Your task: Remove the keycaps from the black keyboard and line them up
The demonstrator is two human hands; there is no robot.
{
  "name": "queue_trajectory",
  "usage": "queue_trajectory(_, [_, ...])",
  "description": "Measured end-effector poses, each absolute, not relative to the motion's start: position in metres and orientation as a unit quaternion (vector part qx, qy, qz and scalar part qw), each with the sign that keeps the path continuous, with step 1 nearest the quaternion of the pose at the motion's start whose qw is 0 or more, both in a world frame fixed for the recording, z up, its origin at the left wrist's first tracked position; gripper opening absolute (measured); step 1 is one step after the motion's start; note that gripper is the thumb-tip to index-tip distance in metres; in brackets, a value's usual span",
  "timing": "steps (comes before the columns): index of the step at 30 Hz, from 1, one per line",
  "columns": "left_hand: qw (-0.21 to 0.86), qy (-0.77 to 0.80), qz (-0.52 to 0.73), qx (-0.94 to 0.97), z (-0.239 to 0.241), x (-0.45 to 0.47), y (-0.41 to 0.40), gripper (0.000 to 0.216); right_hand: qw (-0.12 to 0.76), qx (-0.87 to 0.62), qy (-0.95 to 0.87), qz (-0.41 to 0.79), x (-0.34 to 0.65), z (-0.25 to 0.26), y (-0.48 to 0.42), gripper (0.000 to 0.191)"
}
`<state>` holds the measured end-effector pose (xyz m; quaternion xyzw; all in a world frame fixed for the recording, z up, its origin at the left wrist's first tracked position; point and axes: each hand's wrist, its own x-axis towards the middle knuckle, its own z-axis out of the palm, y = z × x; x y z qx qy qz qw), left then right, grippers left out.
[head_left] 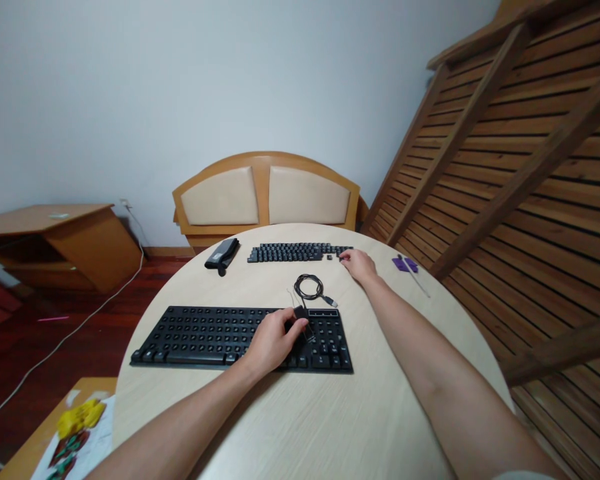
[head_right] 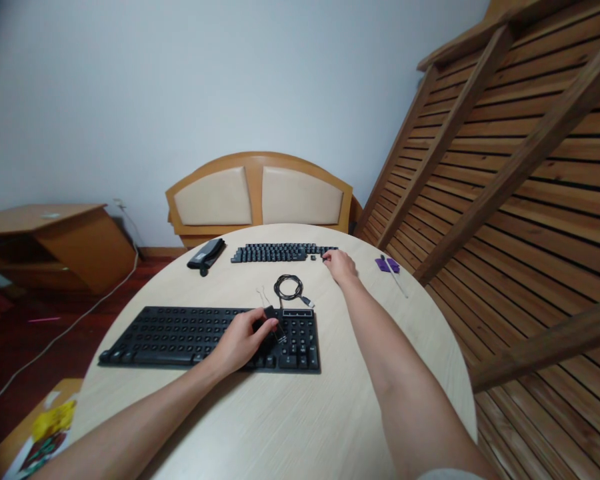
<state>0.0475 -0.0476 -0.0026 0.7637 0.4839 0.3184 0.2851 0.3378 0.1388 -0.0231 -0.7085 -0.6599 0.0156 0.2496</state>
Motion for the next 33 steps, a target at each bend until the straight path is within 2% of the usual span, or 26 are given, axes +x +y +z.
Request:
queue_trajectory(21, [0.285, 0.489, 0.317, 0.761, -0.001, 0.047, -0.049, 0.029, 0.256, -0.708, -0.658, 0.017, 0.336, -0.025, 0.148, 0.026])
queue_trajectory(28, [0.287, 0.485, 0.314, 0.764, 0.002, 0.049, -0.049, 0.028, 0.270, -0.687, -0.674, 0.023, 0.331, -0.018, 0.117, 0.059])
queue_trajectory(33, [0.269, 0.485, 0.306, 0.774, 0.001, 0.049, -0.048, 0.032, 0.270, -0.619, -0.729, 0.112, 0.317, -0.015, 0.070, 0.072])
